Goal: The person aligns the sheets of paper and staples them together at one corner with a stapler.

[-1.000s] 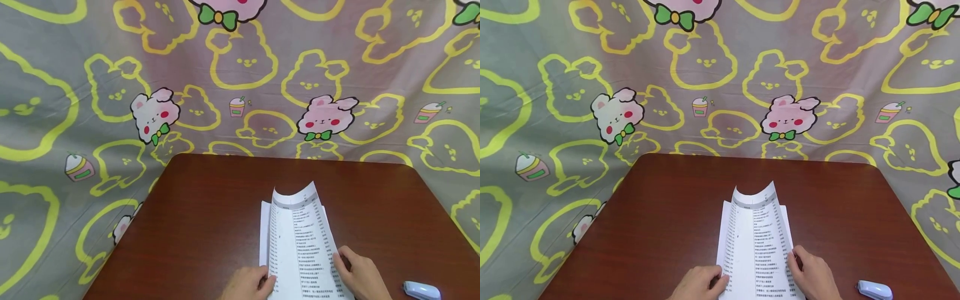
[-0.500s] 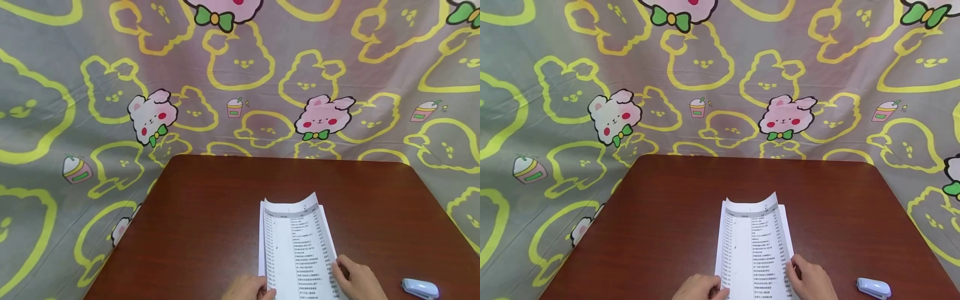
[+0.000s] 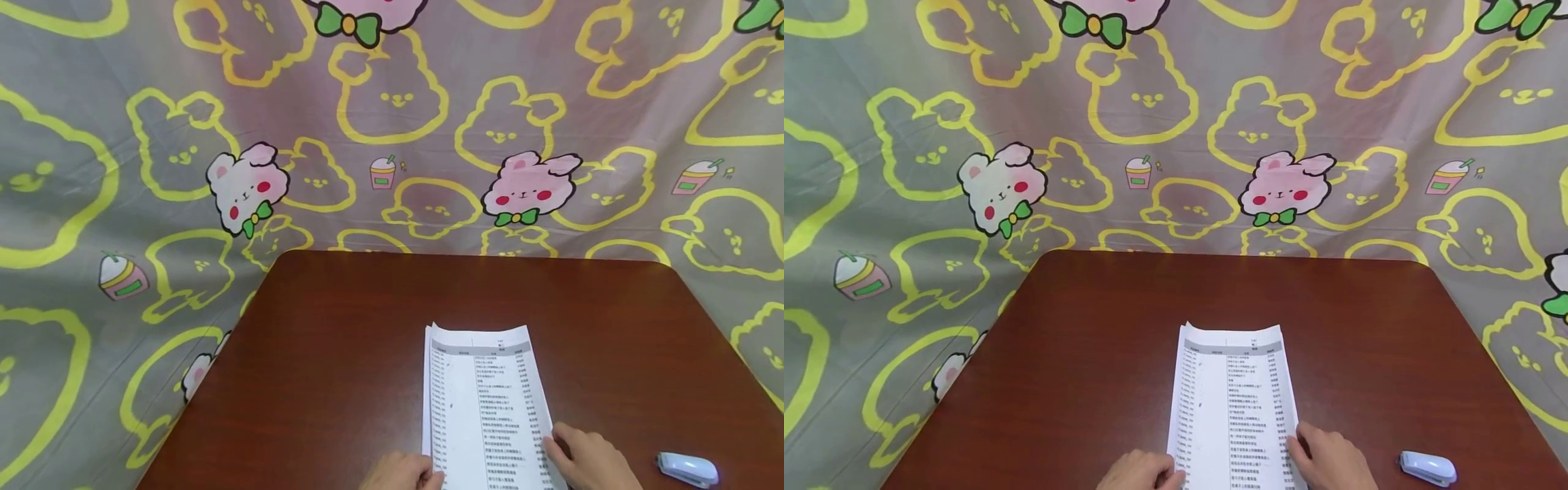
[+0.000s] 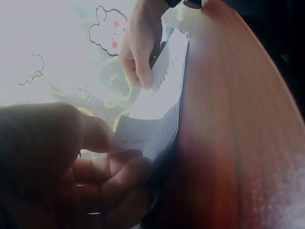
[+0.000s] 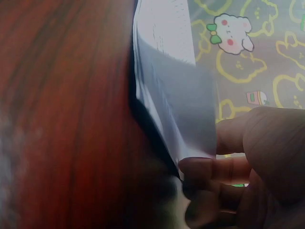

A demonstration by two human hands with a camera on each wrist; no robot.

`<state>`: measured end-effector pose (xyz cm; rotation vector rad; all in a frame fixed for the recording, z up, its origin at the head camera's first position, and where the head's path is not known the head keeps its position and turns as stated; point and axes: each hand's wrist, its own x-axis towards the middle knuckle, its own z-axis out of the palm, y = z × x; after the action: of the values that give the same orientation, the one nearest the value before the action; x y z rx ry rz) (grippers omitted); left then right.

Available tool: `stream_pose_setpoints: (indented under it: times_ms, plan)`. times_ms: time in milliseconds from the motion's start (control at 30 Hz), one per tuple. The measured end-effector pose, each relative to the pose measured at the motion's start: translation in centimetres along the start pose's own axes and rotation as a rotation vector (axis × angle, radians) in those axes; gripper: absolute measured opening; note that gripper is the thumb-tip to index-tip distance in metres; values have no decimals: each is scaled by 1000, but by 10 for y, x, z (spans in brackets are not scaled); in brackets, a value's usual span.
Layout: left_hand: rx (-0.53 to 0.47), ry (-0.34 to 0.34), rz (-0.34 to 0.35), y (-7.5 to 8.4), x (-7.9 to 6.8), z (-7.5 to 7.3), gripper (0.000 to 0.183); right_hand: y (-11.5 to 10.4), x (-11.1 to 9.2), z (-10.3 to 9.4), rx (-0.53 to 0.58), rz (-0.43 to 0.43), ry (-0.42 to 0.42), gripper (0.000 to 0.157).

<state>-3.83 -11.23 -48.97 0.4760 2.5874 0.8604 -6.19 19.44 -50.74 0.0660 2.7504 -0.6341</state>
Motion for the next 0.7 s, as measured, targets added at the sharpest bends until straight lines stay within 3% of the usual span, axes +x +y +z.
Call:
stream_pose_setpoints:
  times_ms: [233, 367, 633, 700]
  plan:
    - [-1, -54, -58, -3, 0, -6, 46, 5, 2, -9, -44, 17, -14, 21]
    - [39, -26, -53, -8, 3, -17, 47, 5, 1, -16, -36, 25, 17, 17]
    - [161, 268, 31, -10, 12, -45, 38, 4, -2, -25, -34, -3, 99, 21]
    - [166, 313, 45, -10, 13, -49, 34, 3, -1, -27, -41, -18, 125, 23]
